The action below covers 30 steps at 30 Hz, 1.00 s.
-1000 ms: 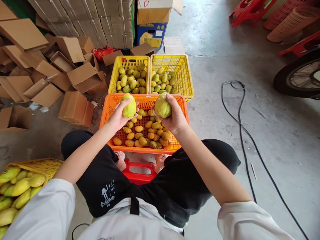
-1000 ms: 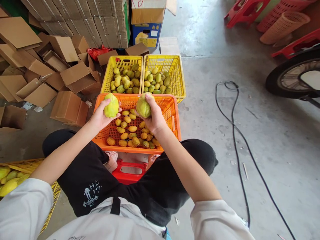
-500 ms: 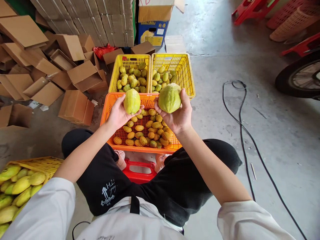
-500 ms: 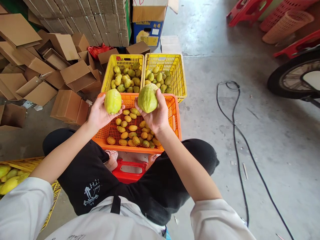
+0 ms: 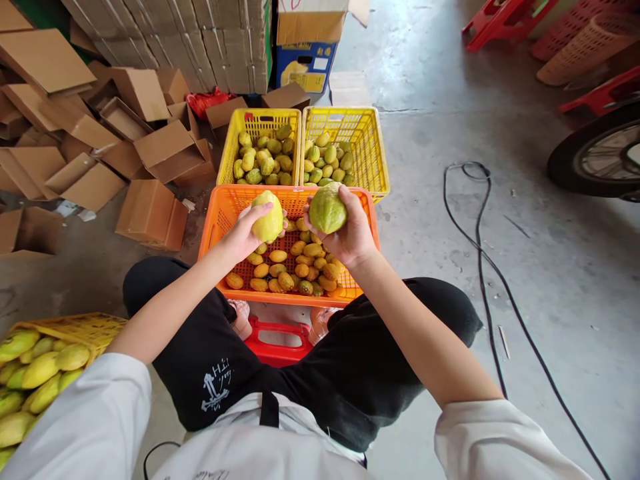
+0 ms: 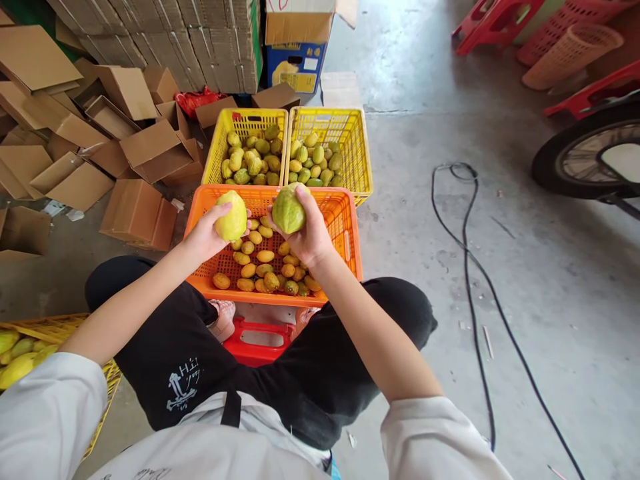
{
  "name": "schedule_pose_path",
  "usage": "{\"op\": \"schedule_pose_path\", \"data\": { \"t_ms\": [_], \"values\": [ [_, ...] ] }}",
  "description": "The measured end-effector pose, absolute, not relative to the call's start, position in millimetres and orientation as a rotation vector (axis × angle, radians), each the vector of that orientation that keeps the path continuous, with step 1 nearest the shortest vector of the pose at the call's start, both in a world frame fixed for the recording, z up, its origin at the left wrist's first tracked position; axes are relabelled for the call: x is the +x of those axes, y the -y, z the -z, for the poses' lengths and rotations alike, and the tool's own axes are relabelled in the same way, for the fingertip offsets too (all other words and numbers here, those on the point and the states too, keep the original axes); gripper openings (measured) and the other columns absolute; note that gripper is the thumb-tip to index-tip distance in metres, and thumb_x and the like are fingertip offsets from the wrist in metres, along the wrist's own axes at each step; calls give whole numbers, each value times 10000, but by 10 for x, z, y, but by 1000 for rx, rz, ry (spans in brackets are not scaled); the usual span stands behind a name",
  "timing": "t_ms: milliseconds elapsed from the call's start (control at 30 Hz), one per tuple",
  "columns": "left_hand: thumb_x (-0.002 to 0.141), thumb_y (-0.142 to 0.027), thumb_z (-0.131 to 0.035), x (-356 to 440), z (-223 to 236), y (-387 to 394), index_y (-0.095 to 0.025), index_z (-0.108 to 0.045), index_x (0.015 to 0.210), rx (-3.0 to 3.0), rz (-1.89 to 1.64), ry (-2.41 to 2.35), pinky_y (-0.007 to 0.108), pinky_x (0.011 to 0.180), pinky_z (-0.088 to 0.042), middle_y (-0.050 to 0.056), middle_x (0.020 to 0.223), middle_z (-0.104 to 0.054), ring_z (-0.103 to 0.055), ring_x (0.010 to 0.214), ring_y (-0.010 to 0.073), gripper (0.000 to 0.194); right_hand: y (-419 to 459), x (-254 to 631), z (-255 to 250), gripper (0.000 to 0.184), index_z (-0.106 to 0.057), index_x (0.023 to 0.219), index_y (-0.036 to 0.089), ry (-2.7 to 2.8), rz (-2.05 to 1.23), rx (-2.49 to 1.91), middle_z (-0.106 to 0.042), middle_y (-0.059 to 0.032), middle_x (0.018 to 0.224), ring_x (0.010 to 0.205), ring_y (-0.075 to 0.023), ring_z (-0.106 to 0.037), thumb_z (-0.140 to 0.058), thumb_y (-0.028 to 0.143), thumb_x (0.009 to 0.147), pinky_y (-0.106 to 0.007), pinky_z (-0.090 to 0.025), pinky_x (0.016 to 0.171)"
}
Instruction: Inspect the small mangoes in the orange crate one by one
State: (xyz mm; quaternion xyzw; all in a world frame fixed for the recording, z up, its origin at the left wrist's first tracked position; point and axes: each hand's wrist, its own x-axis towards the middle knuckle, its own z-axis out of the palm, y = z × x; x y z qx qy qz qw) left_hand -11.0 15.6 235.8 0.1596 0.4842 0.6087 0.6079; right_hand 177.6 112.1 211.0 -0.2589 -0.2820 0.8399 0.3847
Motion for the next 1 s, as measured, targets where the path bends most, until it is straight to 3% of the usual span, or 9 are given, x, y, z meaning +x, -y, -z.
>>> {"op": "schedule_pose_path", "data": {
  "t_ms": [167, 267, 433, 533, 667, 833, 1000],
  "values": [
    [1027, -430, -732, -142, -2499, -174, -232, -749, 1244, 210, -1529, -1072, 423, 1008, -717, 82, 1105, -849, -839, 1217, 330, 294, -1184, 1832, -2174, 360, -744, 1060, 284, 673, -2171, -585, -859, -65, 1076, 1256, -375, -821, -826, 600, 909, -585, -743, 1021],
    [1085, -403, -629, -143, -2575, -179, -227, -745, 1290, 135, -1584, -1027, 461, 1055, -710, 92, 1179, -850, -811, 1308, 351, 294, -1177, 1813, -2214, 421, -758, 1127, 270, 700, -2189, -548, -865, -90, 1126, 1288, -390, -811, -816, 624, 906, -609, -741, 1022],
    [1130, -438, -633, -85, -2604, -173, -233, -730, 1357, 100, -1590, -1008, 466, 1119, -690, 96, 1270, -825, -796, 1344, 335, 321, -1142, 1793, -2234, 505, -773, 1126, 303, 722, -2163, -668, -854, -46, 1068, 1052, -284, -844, -827, 747, 892, -433, -766, 898],
    [1115, -430, -693, -49, -2557, -162, -249, -738, 1317, 119, -1563, -1046, 436, 1124, -692, 72, 1227, -818, -807, 1298, 301, 274, -1123, 1782, -2205, 488, -752, 1072, 313, 702, -2156, -729, -834, -8, 995, 933, -230, -823, -882, 733, 861, -368, -755, 840],
    [1077, -400, -762, -20, -2444, -152, -231, -733, 1227, 202, -1460, -1112, 361, 1054, -704, 50, 1065, -803, -835, 1215, 273, 227, -1089, 1737, -2125, 425, -715, 1032, 318, 750, -2213, -758, -827, 2, 942, 975, -269, -837, -931, 637, 853, -417, -767, 851],
    [965, -542, -899, -24, -2362, -153, -216, -723, 1232, 283, -1397, -1104, 345, 984, -709, 88, 1113, -829, -855, 1158, 286, 457, -1077, 1735, -2094, 380, -711, 1052, 322, 741, -2237, -780, -842, -14, 966, 1131, -323, -843, -917, 580, 863, -473, -769, 931],
    [1018, -553, -783, -72, -2462, -151, -249, -743, 1212, 294, -1495, -1084, 403, 1030, -704, 86, 1133, -844, -820, 1278, 334, 363, -1126, 1807, -2200, 377, -736, 1127, 311, 686, -2215, -685, -862, -56, 1073, 1291, -394, -807, -822, 594, 892, -607, -737, 1034]
  ]
}}
